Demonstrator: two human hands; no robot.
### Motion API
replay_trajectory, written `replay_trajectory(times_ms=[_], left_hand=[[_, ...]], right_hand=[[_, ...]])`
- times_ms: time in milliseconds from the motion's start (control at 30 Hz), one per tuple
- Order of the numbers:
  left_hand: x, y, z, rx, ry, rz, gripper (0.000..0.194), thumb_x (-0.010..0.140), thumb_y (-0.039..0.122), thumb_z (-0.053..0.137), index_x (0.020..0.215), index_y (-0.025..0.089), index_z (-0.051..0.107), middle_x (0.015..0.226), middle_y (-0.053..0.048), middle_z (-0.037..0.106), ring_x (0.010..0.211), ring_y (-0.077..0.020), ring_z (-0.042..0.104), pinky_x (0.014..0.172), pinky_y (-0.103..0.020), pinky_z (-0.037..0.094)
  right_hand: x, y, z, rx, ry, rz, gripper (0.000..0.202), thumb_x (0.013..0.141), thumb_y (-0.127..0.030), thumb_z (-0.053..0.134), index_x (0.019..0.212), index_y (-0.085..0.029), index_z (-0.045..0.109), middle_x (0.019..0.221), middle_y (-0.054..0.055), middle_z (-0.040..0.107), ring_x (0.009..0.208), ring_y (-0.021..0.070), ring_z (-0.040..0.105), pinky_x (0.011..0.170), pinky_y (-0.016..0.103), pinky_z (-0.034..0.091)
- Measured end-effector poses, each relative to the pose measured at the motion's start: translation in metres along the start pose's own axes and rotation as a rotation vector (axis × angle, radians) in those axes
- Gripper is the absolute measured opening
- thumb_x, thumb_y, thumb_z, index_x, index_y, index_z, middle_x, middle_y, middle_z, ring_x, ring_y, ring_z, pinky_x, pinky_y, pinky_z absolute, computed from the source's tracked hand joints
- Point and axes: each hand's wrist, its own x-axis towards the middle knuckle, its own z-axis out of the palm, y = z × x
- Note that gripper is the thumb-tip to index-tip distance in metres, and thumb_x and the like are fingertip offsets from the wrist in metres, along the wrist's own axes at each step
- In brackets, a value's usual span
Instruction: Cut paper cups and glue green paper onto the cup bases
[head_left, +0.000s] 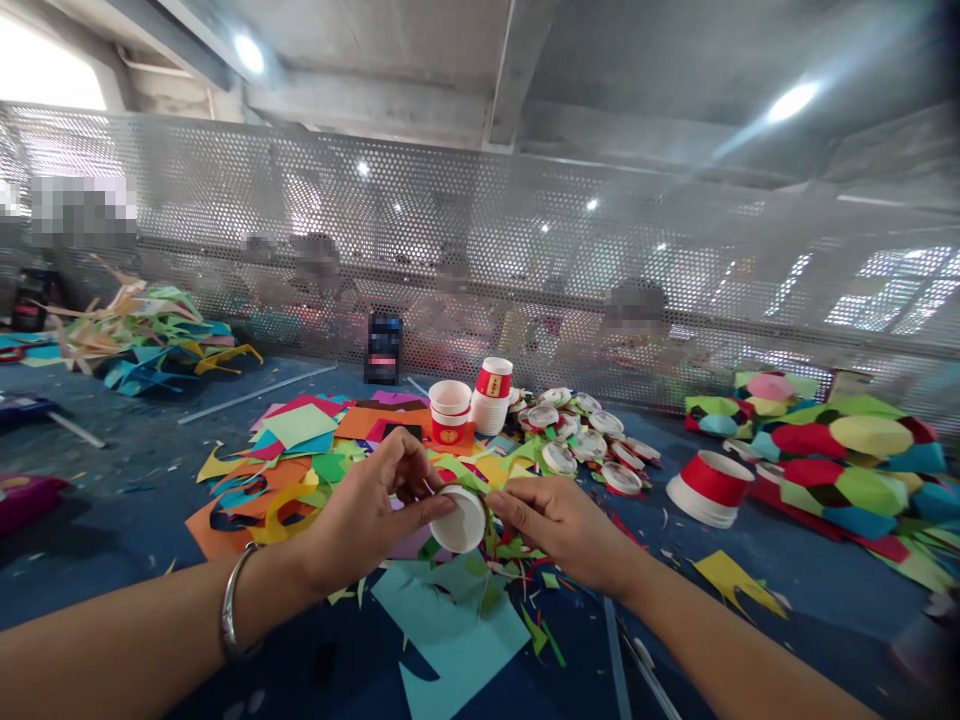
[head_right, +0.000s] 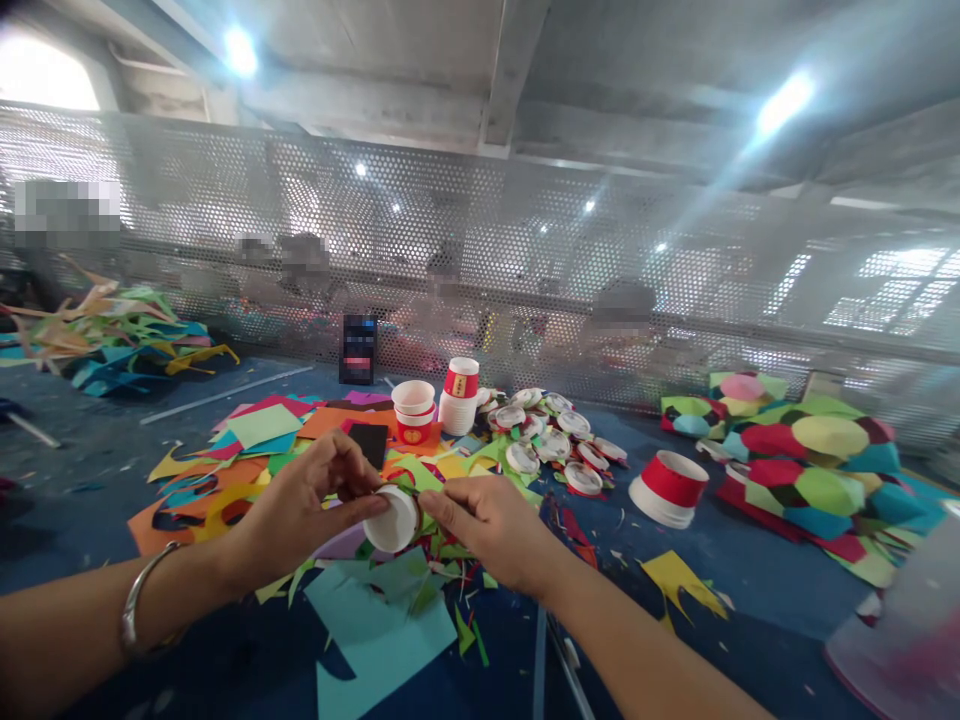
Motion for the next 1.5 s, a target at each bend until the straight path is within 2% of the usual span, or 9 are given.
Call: replay_trajectory(times_ms=[433,567,667,833,1233,1500], left_hand=[[-0.0028,0.0018,0.0022,-0.039,-0.011,0.03,0.03,0.08,0.03,0.073,0.087,0.022,0.044,0.086,0.001,0.06,0.076,-0.0141,0.059,0.069,-0.03,0.05],[-0.0028,0.0033,0.0021,-0.077,-0.006,0.001,0.034,0.078,0.03,0.074,0.094,0.022,0.045,0.086,0.001,0.061,0.076,-0.0143,0.061,0.07,-0.029,0.051],[-0.0005,0.0035,0.0009,-0.082,-0.061,-0.068,0.035,0.078,0.033,0.075,0.099,0.022,0.049,0.084,0.001,0.062,0.074,-0.0143,0.06,0.068,-0.028,0.049],[0.0036,-0.0013,-0.0005,-0.063,-0.18,-0.175,0.029,0.075,0.035,0.075,0.089,0.019,0.056,0.079,0.0,0.065,0.069,-0.0143,0.059,0.062,-0.027,0.045],[0.0035,0.0043,-0.0021,0.085,-0.112,-0.111,0.023,0.079,0.038,0.071,0.092,0.019,0.069,0.083,-0.005,0.071,0.07,-0.016,0.06,0.062,-0.028,0.044],[0.0036,-0.0023,-0.0019,0.028,-0.155,-0.138,0.026,0.079,0.04,0.071,0.095,0.02,0.069,0.086,-0.004,0.072,0.072,-0.0157,0.06,0.064,-0.028,0.045]], right_hand=[[-0.0016,-0.0033,0.0009,-0.011,-0.009,-0.012,0.047,0.097,-0.051,0.045,0.063,-0.021,0.038,0.061,-0.005,0.031,0.055,0.0108,0.03,0.05,0.028,0.023],[-0.0006,-0.0038,0.0004,-0.025,0.002,-0.021,0.047,0.097,-0.051,0.044,0.062,-0.02,0.037,0.06,-0.005,0.03,0.055,0.0106,0.03,0.05,0.028,0.022],[-0.0006,-0.0026,0.0005,-0.026,0.006,-0.02,0.048,0.098,-0.051,0.044,0.062,-0.021,0.035,0.061,-0.005,0.029,0.055,0.0105,0.029,0.05,0.028,0.022],[-0.0014,-0.0009,-0.0002,-0.037,0.021,-0.023,0.047,0.099,-0.048,0.042,0.062,-0.021,0.033,0.061,-0.005,0.028,0.055,0.0107,0.029,0.051,0.029,0.022],[0.0002,-0.0006,0.0003,-0.059,0.037,-0.013,0.047,0.099,-0.048,0.043,0.061,-0.021,0.033,0.06,-0.005,0.028,0.055,0.0109,0.029,0.05,0.029,0.022],[-0.001,0.0003,0.0011,-0.046,0.031,-0.001,0.047,0.099,-0.05,0.042,0.062,-0.021,0.034,0.061,-0.005,0.028,0.055,0.0107,0.028,0.05,0.029,0.021]])
